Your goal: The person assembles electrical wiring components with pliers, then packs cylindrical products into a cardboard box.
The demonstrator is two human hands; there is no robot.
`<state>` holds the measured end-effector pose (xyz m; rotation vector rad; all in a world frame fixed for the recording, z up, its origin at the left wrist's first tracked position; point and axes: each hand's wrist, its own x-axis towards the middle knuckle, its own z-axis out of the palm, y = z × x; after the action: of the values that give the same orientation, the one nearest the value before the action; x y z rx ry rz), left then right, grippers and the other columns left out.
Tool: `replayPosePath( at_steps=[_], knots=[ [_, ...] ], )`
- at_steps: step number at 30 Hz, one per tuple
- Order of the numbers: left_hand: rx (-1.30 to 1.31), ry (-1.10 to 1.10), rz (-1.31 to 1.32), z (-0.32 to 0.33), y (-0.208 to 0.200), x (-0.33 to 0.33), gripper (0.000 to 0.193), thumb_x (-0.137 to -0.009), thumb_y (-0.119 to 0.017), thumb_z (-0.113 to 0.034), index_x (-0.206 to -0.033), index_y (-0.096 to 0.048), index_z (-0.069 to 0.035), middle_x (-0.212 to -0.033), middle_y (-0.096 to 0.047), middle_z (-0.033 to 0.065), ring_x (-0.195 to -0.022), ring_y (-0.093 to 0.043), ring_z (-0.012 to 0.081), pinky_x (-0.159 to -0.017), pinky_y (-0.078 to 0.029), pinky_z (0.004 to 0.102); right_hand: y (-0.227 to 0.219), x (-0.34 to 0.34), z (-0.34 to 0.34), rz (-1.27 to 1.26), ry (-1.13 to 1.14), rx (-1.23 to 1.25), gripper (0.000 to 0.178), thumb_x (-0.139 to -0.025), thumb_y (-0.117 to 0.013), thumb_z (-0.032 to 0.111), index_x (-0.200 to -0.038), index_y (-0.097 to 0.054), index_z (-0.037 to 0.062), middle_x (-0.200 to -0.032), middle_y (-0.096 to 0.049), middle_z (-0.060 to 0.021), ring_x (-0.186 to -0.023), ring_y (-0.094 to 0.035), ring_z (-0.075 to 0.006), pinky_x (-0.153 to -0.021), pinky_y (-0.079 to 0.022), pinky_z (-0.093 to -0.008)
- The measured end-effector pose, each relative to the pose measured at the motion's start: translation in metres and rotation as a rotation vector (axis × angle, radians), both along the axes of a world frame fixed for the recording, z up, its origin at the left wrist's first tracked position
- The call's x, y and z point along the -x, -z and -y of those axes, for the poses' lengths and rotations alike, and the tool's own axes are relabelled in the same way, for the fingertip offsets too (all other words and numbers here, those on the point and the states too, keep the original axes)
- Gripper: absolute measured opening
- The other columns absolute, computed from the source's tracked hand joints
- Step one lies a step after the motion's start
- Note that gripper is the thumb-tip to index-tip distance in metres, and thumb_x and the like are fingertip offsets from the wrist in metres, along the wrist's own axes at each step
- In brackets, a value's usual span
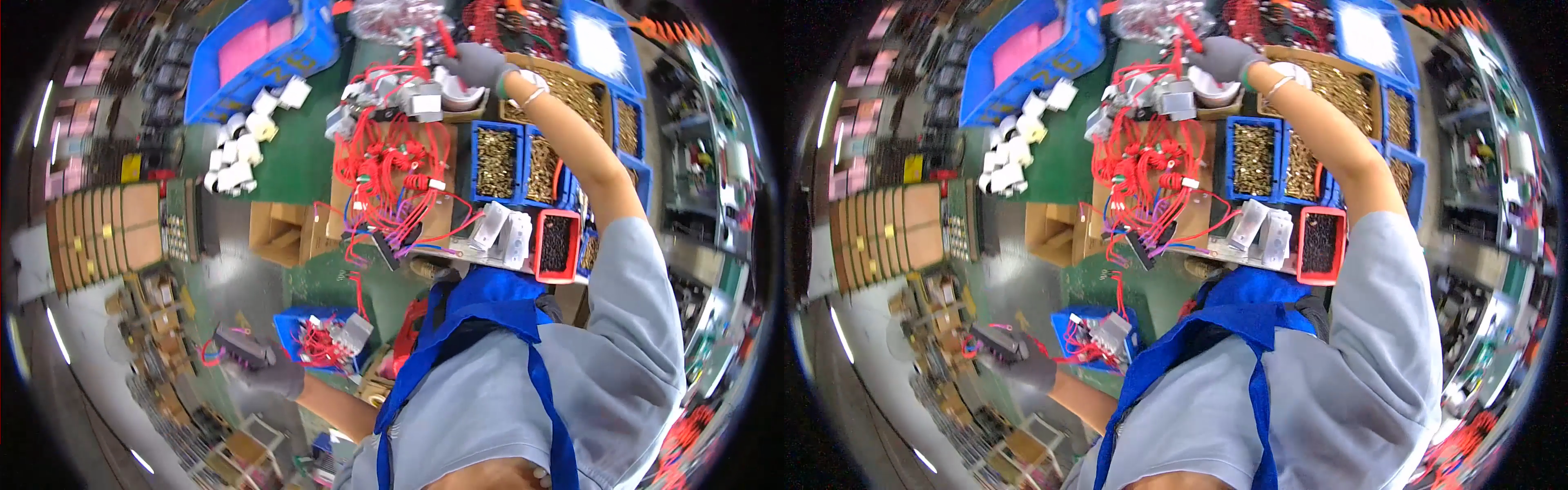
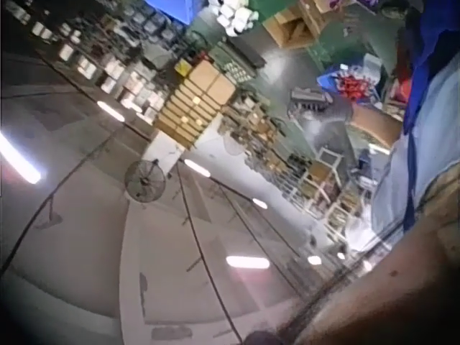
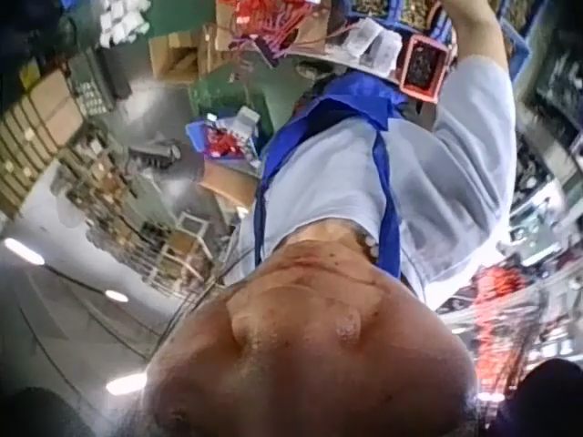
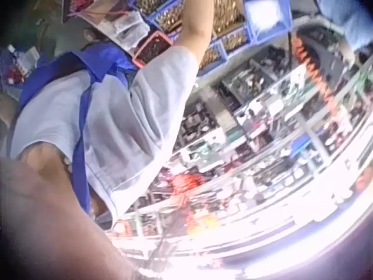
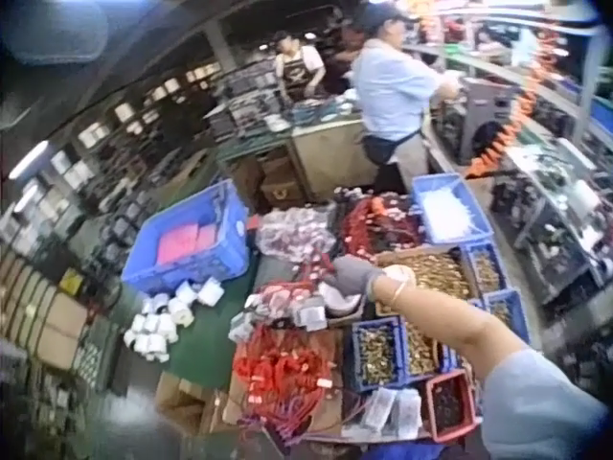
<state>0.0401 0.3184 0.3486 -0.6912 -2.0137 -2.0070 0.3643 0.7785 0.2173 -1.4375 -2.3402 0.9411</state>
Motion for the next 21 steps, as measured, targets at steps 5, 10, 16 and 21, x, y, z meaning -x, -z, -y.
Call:
replayPosePath(
  at_steps=[5, 10, 16, 21],
  knots=[
    [0.123, -0.112, -0.005, 0.006, 0.0, -0.013, 0.044, -0.091, -0.051, -0.039, -0.121, -0.053, -0.007, -0.106, -0.058, 0.0032, -0.092, -0.055, 0.016, -0.074, -0.047, 0.0347, 0.031, -0.013, -0.028, -0.389, 0.202, 0.413, 0.047, -0.088, -0.05, 0.043, -0.073, -0.061, -0.0008, -0.054, -0.057, -0.0085, -0.04, -0.051, -0.0149, -0.039, -0.039, -0.0295],
    [-0.148, -0.189, 0.256, -0.004, -0.004, -0.022, 0.039, -0.091, -0.052, -0.039, -0.114, -0.058, -0.008, -0.099, -0.062, 0.0024, -0.091, -0.057, 0.0148, -0.077, -0.044, 0.0337, 0.027, -0.032, -0.035, -0.578, 0.391, 0.597, 0.047, -0.088, -0.05, 0.043, -0.076, -0.06, -0.0017, -0.054, -0.057, -0.0077, -0.038, -0.05, -0.0144, -0.036, -0.038, -0.0289],
    [-0.307, 0.025, 0.301, -0.016, -0.007, -0.028, 0.033, -0.093, -0.053, -0.037, -0.099, -0.059, -0.005, -0.072, -0.062, 0.0073, -0.048, -0.051, 0.0116, -0.037, -0.033, 0.0208, 0.036, -0.022, -0.016, -0.732, 0.467, 0.66, 0.051, -0.089, -0.05, 0.042, -0.078, -0.059, -0.0062, -0.061, -0.061, -0.0136, -0.042, -0.053, -0.0137, -0.035, -0.037, -0.0258],
    [-0.372, 0.523, 0.476, -0.004, -0.012, -0.03, 0.031, -0.097, -0.046, -0.032, -0.103, -0.056, -0.004, -0.074, -0.055, 0.0053, -0.042, -0.034, 0.0081, -0.035, -0.028, 0.0221, 0.041, -0.048, -0.018, -0.948, 0.56, 0.652, 0.048, -0.089, -0.046, 0.037, -0.075, -0.062, -0.0061, -0.059, -0.06, -0.0133, -0.039, -0.048, -0.0127, -0.034, -0.034, -0.0237]
  ],
)
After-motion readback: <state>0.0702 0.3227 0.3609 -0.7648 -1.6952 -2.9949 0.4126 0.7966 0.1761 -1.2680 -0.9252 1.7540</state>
